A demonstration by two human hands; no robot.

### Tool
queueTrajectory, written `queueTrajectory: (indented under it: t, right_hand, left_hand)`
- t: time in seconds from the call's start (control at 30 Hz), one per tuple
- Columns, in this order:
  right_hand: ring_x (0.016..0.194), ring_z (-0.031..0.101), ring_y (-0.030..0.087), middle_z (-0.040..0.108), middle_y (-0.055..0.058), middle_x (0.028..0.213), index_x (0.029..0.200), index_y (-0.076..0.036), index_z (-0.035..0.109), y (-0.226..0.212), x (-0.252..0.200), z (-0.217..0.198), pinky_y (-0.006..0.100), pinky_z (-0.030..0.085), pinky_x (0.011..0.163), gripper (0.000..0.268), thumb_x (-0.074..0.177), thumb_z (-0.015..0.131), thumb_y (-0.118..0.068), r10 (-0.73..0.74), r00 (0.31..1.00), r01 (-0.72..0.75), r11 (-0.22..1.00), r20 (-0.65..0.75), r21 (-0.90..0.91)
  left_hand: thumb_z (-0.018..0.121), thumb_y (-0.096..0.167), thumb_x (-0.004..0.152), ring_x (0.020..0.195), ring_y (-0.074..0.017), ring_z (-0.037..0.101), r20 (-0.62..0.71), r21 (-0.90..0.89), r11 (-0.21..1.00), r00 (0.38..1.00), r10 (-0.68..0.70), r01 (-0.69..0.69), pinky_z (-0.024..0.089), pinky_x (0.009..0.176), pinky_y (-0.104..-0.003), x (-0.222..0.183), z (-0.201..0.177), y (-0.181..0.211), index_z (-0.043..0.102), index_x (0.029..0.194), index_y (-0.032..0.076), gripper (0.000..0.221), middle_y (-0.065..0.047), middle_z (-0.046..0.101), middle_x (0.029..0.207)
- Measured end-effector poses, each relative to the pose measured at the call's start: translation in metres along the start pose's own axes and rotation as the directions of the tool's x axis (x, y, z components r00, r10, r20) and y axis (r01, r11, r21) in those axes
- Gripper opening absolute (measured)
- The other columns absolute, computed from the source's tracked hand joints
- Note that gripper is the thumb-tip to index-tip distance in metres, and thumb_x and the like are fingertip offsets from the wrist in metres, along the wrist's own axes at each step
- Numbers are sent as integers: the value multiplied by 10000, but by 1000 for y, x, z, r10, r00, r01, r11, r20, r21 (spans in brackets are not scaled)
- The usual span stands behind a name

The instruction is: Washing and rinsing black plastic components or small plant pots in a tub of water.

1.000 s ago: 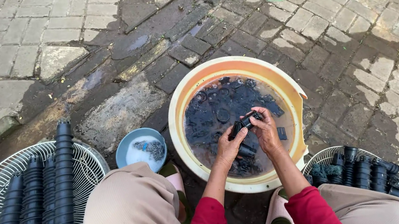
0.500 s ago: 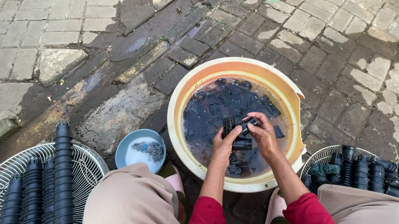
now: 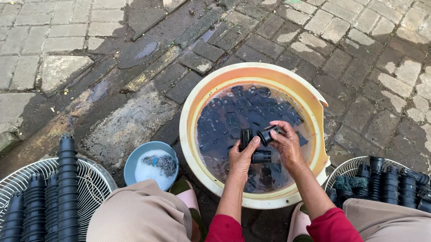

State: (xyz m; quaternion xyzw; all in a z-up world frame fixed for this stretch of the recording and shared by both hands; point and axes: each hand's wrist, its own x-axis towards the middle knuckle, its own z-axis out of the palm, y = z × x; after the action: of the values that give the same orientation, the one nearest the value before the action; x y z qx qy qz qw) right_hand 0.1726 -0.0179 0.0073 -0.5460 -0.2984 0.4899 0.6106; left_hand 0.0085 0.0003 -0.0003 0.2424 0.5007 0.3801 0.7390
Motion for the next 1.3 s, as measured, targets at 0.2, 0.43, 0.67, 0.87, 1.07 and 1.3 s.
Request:
queueTrajectory:
  t: [0.2,0.43,0.67,0.87,1.07,1.3]
  right_hand:
    - [1003,619,130,607,-1,1097,1221,-134,619,-9,-12,16,314,520,888,297,928,669,-135,25,997,-26,1000,78,17]
    - [969,570,123,600,7,1082,1250,-125,622,12,-8,5,284,457,888,307,945,629,-158,-28,998,34,993,55,-113]
    - [954,555,150,570,15,1035,1222,-119,597,2,-3,4,317,489,847,250,996,602,-225,-239,932,198,966,-274,-169]
    - [833,700,411,648,144,1031,1204,-91,547,42,34,-3,560,522,768,289,967,534,-257,310,917,-389,838,-251,-383]
    - [1015,536,307,523,122,1174,1222,-80,519,254,80,-74,427,426,814,307,967,501,-250,412,907,-377,699,-89,-607]
    - [890,623,220,667,19,1059,1154,-194,672,78,46,-40,383,534,576,325,838,623,-253,408,913,-393,875,6,285]
  left_hand:
    - [878,363,722,781,-116,676,68,1,990,988,140,-140,547,725,-286,10,-6,-8,741,1017,83,429,-13,722,888]
    - [820,270,736,719,-119,640,86,18,989,986,146,-148,519,662,-293,17,-3,-14,734,919,43,304,-28,708,836]
    - [784,279,651,600,-181,633,-22,82,995,998,58,-56,477,523,-354,-3,-9,17,691,852,52,317,-40,671,738]
    - [786,328,670,793,-297,714,-208,437,884,938,279,-166,566,739,-438,37,-24,-17,715,936,40,399,-118,738,839]
    - [809,396,714,1042,-402,715,-116,969,242,965,237,57,570,910,-482,67,-18,-35,678,1161,69,569,-229,737,1085]
    - [780,395,707,728,-288,770,-223,650,743,975,-16,161,609,628,-389,42,-23,-12,728,1119,109,503,-156,792,908]
